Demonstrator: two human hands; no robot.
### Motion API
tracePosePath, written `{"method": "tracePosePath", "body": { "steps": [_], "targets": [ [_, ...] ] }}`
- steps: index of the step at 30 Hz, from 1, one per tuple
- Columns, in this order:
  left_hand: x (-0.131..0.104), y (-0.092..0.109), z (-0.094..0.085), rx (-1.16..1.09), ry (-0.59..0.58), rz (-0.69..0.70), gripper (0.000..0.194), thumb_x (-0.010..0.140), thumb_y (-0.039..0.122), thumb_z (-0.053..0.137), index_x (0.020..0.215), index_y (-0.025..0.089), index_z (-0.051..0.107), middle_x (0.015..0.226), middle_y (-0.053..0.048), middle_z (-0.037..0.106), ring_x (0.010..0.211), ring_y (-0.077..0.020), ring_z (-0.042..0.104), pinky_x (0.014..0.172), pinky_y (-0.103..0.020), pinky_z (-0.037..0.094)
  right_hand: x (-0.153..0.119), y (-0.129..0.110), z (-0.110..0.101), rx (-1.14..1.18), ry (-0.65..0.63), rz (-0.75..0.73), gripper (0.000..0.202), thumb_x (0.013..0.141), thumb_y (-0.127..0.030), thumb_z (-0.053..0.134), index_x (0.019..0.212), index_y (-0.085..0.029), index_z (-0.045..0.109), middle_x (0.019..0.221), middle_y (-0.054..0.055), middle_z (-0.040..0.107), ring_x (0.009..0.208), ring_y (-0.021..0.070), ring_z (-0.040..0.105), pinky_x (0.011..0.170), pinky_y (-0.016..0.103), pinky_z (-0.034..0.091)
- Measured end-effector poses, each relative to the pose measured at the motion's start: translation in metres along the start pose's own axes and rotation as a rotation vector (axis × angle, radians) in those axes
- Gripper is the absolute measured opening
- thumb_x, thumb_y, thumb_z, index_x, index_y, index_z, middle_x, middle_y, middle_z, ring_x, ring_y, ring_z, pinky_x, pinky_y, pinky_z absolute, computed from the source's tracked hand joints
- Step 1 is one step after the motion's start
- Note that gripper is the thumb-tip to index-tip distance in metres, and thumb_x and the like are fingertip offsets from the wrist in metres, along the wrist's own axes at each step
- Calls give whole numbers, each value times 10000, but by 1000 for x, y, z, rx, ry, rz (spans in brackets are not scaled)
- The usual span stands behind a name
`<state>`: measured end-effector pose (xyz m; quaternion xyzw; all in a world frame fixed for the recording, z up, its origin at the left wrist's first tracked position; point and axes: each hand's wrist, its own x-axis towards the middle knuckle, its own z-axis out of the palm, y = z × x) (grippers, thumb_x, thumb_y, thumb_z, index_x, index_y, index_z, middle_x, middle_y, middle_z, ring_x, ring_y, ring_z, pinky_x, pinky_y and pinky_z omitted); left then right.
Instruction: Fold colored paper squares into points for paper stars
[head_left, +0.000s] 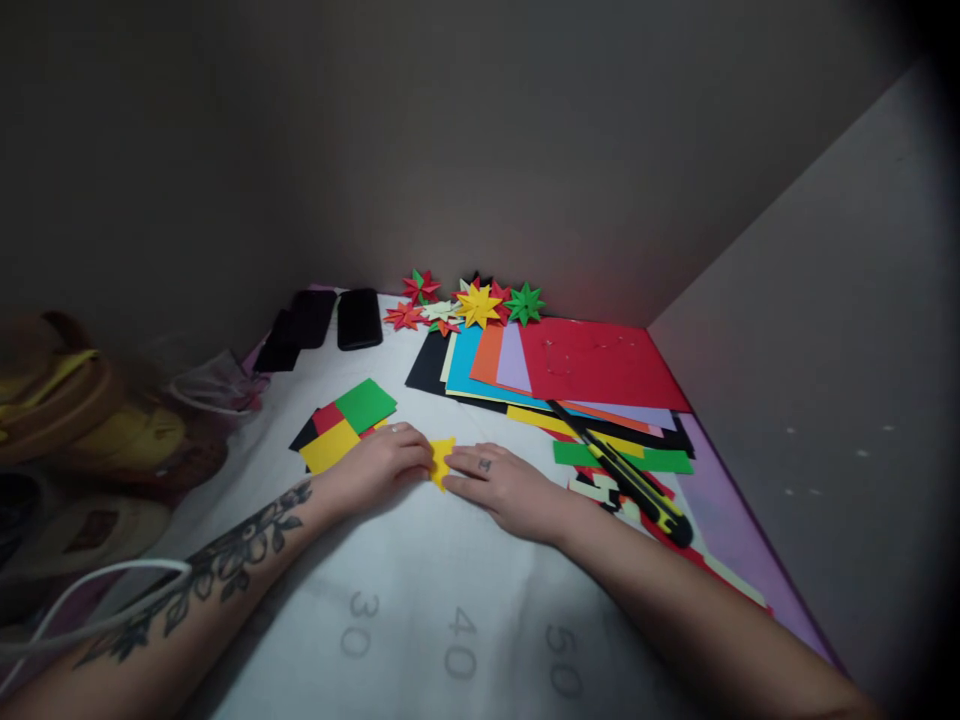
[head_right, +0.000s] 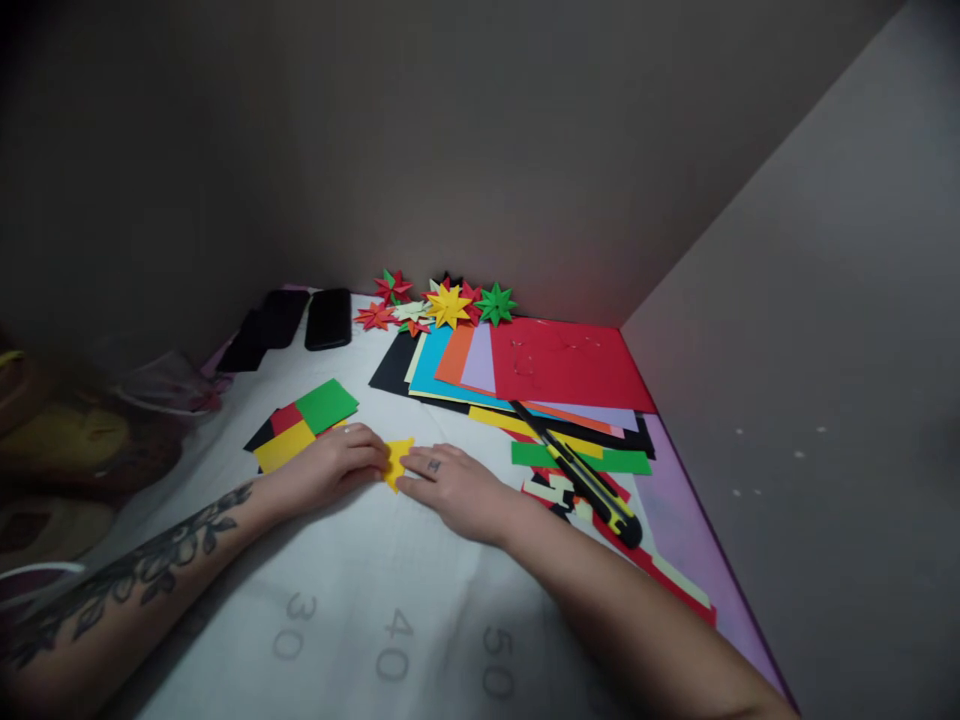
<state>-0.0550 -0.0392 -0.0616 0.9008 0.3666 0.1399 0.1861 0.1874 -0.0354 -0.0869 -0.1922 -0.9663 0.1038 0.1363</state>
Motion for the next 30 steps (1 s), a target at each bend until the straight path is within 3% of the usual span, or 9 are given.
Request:
{"method": "tracePosePath", "body": {
  "steps": [10,23,30],
  "targets": [
    [28,0,-11,-40,-155,-81,156,867,214,496,802,158,626,815,-39,590,806,-156,535,755,-260,404,1,-7,-5,47,24,-38,325,926,-147,445,1231,-211,536,1168,57,636,1147,205,496,923,385,412],
    [31,9,-1,26,-74,-205,116,814,189,504,738,159,586,831,-42,563,795,-166,527,738,-289,396,1,-4,-1,117,36,-15,303,911,-128,439,1157,-233,581,1127,41,652,1113,205,503,933,388,397],
    [30,6,3,14,-54,-209,104,812,206,524,736,162,579,816,-39,557,788,-171,518,724,-291,392,-1,-5,3,177,5,63,420,868,-49,420,1232,-228,529,1176,35,624,1126,185,481,964,372,380]
  ]
}}
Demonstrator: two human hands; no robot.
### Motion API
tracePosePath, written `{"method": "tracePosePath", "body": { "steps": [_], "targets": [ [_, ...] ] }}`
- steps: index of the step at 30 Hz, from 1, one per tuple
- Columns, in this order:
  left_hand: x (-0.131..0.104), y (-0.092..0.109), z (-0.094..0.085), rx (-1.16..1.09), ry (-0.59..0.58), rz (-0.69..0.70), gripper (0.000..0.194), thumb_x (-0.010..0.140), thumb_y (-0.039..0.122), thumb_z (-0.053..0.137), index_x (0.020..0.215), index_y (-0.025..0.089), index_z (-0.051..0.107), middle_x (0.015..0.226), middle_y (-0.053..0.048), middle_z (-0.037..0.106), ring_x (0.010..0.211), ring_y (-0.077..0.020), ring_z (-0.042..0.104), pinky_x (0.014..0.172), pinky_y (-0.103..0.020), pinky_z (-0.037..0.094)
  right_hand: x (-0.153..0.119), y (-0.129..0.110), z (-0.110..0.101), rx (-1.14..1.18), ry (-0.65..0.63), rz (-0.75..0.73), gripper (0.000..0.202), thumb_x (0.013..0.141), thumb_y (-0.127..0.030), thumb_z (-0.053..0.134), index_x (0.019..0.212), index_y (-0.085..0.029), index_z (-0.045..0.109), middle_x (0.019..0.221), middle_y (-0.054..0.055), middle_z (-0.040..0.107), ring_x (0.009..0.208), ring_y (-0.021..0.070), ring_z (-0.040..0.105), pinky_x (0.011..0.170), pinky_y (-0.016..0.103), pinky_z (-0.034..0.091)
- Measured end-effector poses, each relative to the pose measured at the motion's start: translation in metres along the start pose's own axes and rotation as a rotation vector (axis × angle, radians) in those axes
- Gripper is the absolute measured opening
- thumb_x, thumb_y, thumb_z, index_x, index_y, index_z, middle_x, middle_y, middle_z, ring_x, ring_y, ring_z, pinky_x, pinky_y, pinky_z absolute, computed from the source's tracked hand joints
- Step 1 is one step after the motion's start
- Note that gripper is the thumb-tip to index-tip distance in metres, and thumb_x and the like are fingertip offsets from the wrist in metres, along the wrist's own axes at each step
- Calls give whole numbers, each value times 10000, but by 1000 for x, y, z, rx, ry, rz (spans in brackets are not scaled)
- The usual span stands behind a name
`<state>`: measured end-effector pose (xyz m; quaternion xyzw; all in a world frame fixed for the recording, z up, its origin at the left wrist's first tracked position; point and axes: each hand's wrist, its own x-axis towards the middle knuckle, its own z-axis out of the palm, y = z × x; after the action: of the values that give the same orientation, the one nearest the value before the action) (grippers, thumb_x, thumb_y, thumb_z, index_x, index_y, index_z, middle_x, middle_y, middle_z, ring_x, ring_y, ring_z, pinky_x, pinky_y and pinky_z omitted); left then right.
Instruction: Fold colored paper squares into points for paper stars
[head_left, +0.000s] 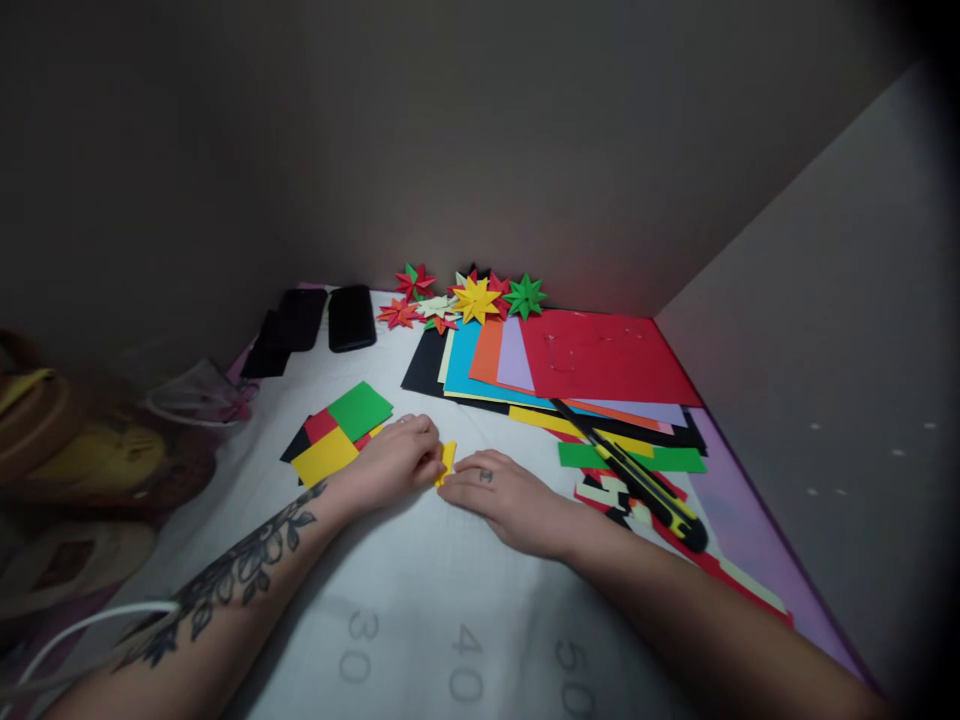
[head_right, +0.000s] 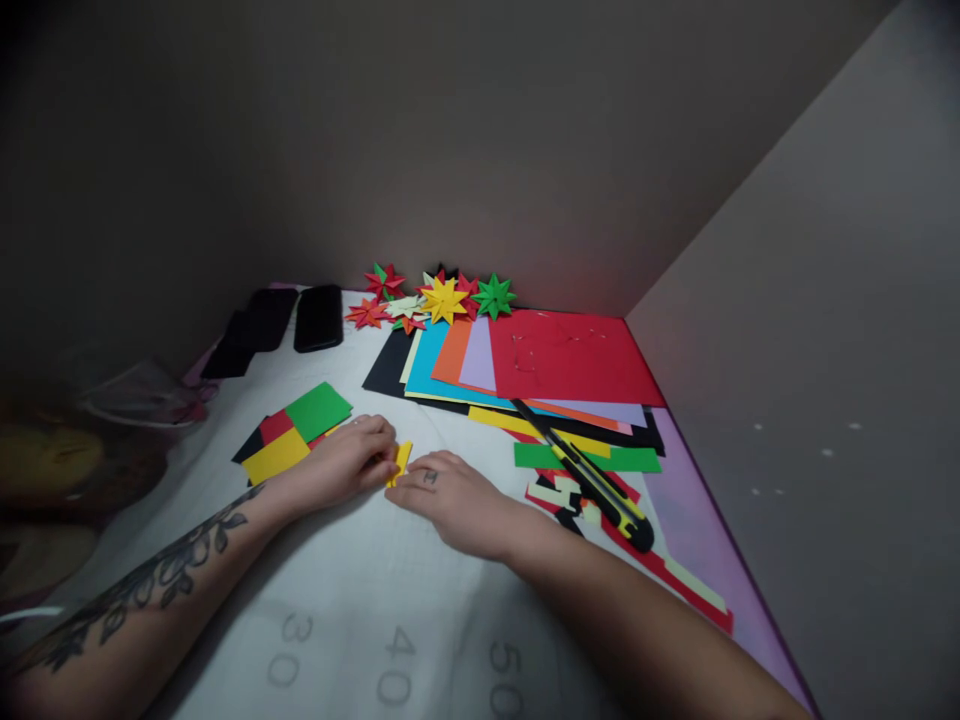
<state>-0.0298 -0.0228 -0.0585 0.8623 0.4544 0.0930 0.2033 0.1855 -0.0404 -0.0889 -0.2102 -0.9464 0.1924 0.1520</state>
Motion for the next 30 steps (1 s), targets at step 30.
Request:
{"method": "tracePosePath", "body": {
  "steps": [30],
  "targets": [
    [2,4,8,-8,61,-78,119,826,218,526,744,175,602,838,-48,581,832,-196,519,753,-311,397,5,-5,-9,-46,0,-50,332,876,-82,467,1128,-243,611,1120,48,625,1060,200,491,907,383,398]
  ]
}}
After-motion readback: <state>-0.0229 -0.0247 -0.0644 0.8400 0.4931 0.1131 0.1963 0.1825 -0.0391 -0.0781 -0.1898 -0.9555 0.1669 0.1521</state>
